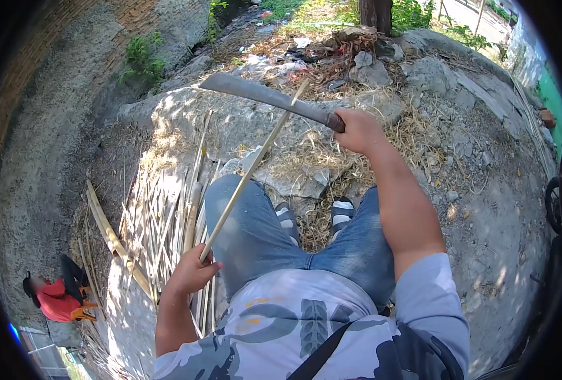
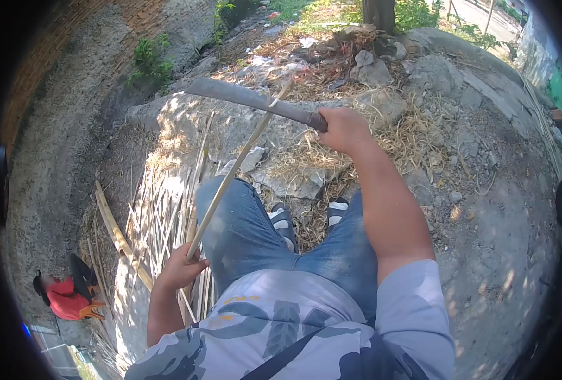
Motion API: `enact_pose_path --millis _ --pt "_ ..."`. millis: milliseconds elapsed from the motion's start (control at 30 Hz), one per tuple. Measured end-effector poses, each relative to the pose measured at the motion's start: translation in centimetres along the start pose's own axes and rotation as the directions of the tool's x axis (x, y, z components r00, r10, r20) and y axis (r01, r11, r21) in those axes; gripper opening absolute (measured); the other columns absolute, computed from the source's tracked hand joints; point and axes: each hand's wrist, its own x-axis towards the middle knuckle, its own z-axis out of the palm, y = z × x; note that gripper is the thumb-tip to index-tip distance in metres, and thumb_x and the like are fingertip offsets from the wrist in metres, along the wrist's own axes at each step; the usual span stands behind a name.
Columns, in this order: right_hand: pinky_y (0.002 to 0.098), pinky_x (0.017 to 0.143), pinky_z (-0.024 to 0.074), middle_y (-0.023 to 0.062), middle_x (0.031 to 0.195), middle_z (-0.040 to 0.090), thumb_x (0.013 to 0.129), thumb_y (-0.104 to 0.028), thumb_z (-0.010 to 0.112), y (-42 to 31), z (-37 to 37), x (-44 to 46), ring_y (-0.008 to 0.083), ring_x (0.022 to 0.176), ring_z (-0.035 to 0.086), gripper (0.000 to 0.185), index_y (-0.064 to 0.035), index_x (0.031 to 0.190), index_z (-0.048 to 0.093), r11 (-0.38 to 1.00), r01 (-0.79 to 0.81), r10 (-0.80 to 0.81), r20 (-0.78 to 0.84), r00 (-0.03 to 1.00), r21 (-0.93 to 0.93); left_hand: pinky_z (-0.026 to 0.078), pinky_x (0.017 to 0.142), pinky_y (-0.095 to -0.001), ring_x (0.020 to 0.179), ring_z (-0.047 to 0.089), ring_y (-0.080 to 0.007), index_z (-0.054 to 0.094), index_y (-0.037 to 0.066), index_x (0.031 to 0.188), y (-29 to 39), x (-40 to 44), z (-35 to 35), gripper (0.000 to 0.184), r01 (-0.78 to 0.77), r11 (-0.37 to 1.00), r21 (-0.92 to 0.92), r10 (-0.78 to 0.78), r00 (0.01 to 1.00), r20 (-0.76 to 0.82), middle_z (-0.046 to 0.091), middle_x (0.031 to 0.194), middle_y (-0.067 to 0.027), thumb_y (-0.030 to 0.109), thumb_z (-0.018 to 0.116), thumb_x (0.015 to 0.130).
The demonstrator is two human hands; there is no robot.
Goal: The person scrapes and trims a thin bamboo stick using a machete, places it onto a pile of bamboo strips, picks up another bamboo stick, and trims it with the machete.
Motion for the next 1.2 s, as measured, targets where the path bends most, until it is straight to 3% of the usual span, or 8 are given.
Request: enact_pose_path --millis 367,500,600,700,800,867,1067,1200 --pt "0.0526 0.081 0.0556 0.0139 0.091 0.073 0.081 -0.024 0.073 -2.6 -0.1 -0.7 0.039 0.093 0.07 0.02 -0.0139 0.098 0.069 0.996 -0.019 0.016 0.036 0.999 0.088 0.04 0.056 -0.0296 0.065 0.046 -0.008 0.053 0.008 0.084 -1.8 0.4 2.3 0.029 0.027 0.993 -0.118 -0.031 0.999 -0.028 0.051 0.071 0.0031 0.016 0.081 0.089" --pt "0.0511 0.074 0.0548 0.0123 0.081 0.07 0.077 -0.024 0.075 -3.9 1.2 -1.4 0.0382 0.08 0.07 0.022 -0.0141 0.095 0.067 0.963 0.269 -0.269 0.01 0.963 0.017 0.04 0.056 -0.03 0.066 0.046 -0.0079 0.053 0.009 0.084 0.1 1.2 2.8 0.029 -0.041 0.983 -0.176 0.032 0.998 -0.056 0.05 0.072 0.0033 0.018 0.081 0.089" --pt "0.0486 0.076 0.0555 0.0098 0.084 0.072 0.075 -0.021 0.075 -6.8 1.0 -2.2 0.0352 0.086 0.072 0.02 -0.0156 0.093 0.068 0.881 0.468 -0.447 0.2 0.872 -0.069 0.041 0.057 -0.0301 0.066 0.046 -0.0086 0.053 0.008 0.085 1.2 2.2 3.1 0.029 0.01 0.979 -0.203 -0.016 0.999 -0.029 0.05 0.072 0.0031 0.017 0.081 0.089" --pt "0.0463 0.076 0.0555 0.0076 0.081 0.072 0.074 -0.02 0.074 -7.2 1.7 -2.3 0.0335 0.085 0.072 0.018 -0.0166 0.091 0.067 0.823 0.559 -0.532 0.202 0.822 -0.106 0.041 0.058 -0.0297 0.067 0.047 -0.009 0.054 0.008 0.085 0.8 2.5 2.7 0.029 -0.035 0.994 -0.104 0.032 0.999 -0.037 0.051 0.072 0.0032 0.016 0.081 0.089" --pt "0.0494 0.075 0.0547 0.0098 0.078 0.07 0.075 -0.021 0.075 -3.4 0.4 -1.0 0.0362 0.082 0.07 0.021 -0.0141 0.092 0.066 0.936 0.333 -0.326 0.073 0.942 -0.111 0.042 0.058 -0.0294 0.067 0.048 -0.0092 0.054 0.007 0.085 -0.5 0.8 0.2 0.029 0.065 0.997 -0.046 -0.066 0.997 -0.03 0.051 0.072 0.0028 0.016 0.081 0.089" --pt "0.051 0.079 0.0546 0.0129 0.083 0.07 0.077 -0.022 0.075 -0.1 -0.7 0.4 0.0388 0.087 0.07 0.022 -0.0124 0.094 0.067 0.998 -0.052 0.05 0.044 0.998 0.038 0.042 0.058 -0.0295 0.066 0.048 -0.0097 0.055 0.006 0.086 -0.8 -0.3 -0.9 0.029 0.069 0.997 -0.033 -0.07 0.996 -0.052 0.052 0.071 0.0018 0.017 0.082 0.088" --pt "0.0527 0.08 0.0548 0.0154 0.094 0.071 0.079 -0.026 0.076 -0.4 0.7 -0.4 0.0391 0.095 0.069 0.024 -0.0119 0.097 0.068 0.999 -0.029 0.034 0.104 0.994 -0.04 0.042 0.061 -0.0314 0.068 0.049 -0.01 0.057 0.007 0.085 -3.2 0.2 -0.4 0.027 0.086 0.995 -0.048 -0.087 0.996 -0.014 0.052 0.073 0.0028 0.016 0.083 0.086" --pt "0.0513 0.076 0.053 0.0192 0.086 0.07 0.081 -0.026 0.075 -1.4 1.2 -0.7 0.0408 0.087 0.069 0.025 -0.0057 0.095 0.067 0.993 -0.003 -0.003 0.059 0.998 0.115 0.041 0.056 -0.0291 0.063 0.048 -0.0086 0.055 0.007 0.084 -3.2 0.1 1.6 0.03 0.089 0.981 -0.171 -0.093 0.996 -0.017 0.053 0.071 0.0023 0.018 0.083 0.088"
